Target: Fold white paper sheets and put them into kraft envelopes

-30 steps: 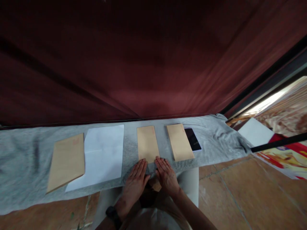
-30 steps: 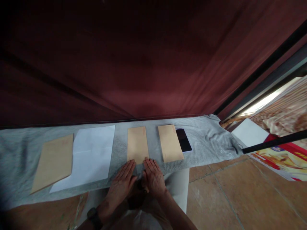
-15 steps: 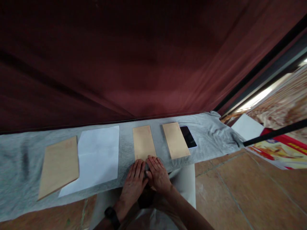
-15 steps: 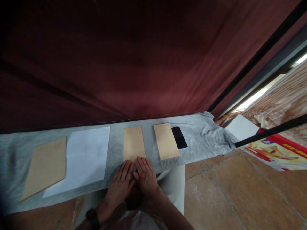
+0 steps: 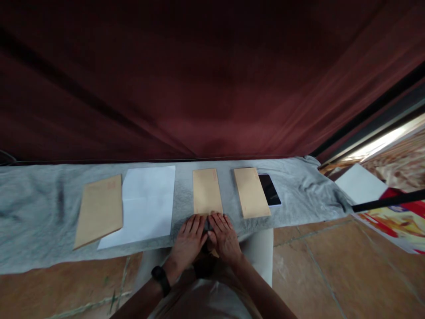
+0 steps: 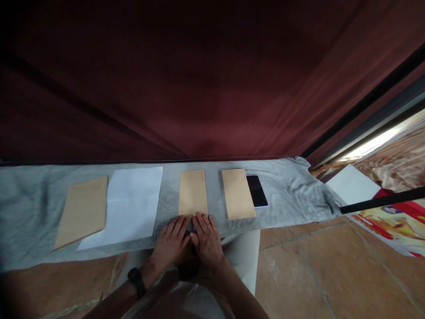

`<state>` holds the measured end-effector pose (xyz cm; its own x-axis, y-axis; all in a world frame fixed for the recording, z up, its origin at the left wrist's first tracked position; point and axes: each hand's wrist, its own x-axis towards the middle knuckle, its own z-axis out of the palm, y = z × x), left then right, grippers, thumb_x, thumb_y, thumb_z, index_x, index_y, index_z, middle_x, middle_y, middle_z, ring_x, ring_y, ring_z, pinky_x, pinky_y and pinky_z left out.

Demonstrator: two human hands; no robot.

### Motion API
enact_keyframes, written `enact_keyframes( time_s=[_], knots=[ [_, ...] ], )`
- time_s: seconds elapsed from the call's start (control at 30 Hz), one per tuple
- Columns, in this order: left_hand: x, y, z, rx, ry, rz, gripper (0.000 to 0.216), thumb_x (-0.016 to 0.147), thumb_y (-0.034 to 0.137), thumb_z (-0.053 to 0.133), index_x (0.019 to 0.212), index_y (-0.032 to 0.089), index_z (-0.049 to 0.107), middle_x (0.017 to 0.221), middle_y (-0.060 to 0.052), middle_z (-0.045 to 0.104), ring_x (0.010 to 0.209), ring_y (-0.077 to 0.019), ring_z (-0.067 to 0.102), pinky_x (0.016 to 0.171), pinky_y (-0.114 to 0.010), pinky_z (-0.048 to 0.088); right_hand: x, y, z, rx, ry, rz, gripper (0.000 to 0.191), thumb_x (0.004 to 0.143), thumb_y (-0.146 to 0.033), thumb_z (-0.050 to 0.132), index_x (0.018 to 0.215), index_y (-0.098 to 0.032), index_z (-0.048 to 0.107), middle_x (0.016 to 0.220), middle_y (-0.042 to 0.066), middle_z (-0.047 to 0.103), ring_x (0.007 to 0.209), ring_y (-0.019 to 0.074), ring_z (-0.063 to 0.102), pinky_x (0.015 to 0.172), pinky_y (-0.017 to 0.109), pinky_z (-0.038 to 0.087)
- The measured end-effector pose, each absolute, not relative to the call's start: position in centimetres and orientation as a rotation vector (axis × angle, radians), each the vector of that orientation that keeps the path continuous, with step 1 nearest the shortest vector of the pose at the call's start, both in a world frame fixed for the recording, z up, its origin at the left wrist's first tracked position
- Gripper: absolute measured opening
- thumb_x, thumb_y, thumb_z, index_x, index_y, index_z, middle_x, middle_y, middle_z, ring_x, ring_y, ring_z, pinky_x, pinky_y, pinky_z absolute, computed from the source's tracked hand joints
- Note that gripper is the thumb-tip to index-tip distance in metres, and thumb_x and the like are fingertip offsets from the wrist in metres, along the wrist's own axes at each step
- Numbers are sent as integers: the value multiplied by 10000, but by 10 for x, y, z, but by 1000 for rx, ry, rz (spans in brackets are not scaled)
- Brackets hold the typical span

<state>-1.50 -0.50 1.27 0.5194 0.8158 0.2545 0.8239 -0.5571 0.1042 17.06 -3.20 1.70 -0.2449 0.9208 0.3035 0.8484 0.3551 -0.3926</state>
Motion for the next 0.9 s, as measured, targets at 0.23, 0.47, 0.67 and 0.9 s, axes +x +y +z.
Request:
enact_keyframes(
  time_s=[0.23,0.47,0.67,0.9],
  knots=[
    [-4,-2,20,-2746,-1433,-458,472,1011,286,425,1453,154,525,1442,-136,594,1351,-266,534,1137,-432,413,175,-33,11,-1566,-2165,187,500,1054,-300,407,1531,-150,421,1533,103,507,1451,224,423,1234,470,315],
    [7,-2,15,-2904,-1276,-492,613,1016,413,429,1560,140,358,1570,-135,454,1451,-235,432,1198,-405,362,176,-34,2,-1589,-2193,130,525,1006,-198,418,1527,-133,427,1518,109,523,1447,237,431,1236,484,298],
    [-13,-7,12,-2863,-1305,-477,603,1002,431,469,1515,116,428,1563,-147,461,1456,-267,425,1189,-432,374,178,-37,11,-1639,-2127,169,516,1036,-225,401,1549,-171,391,1554,100,478,1455,226,421,1238,476,278],
    [-1,-6,18,-2819,-1451,-429,494,1008,350,465,1456,146,519,1481,-123,565,1379,-270,511,1154,-433,411,183,-37,15,-1659,-2066,176,516,1038,-232,392,1551,-171,393,1537,109,499,1451,259,427,1234,525,272]
  ],
)
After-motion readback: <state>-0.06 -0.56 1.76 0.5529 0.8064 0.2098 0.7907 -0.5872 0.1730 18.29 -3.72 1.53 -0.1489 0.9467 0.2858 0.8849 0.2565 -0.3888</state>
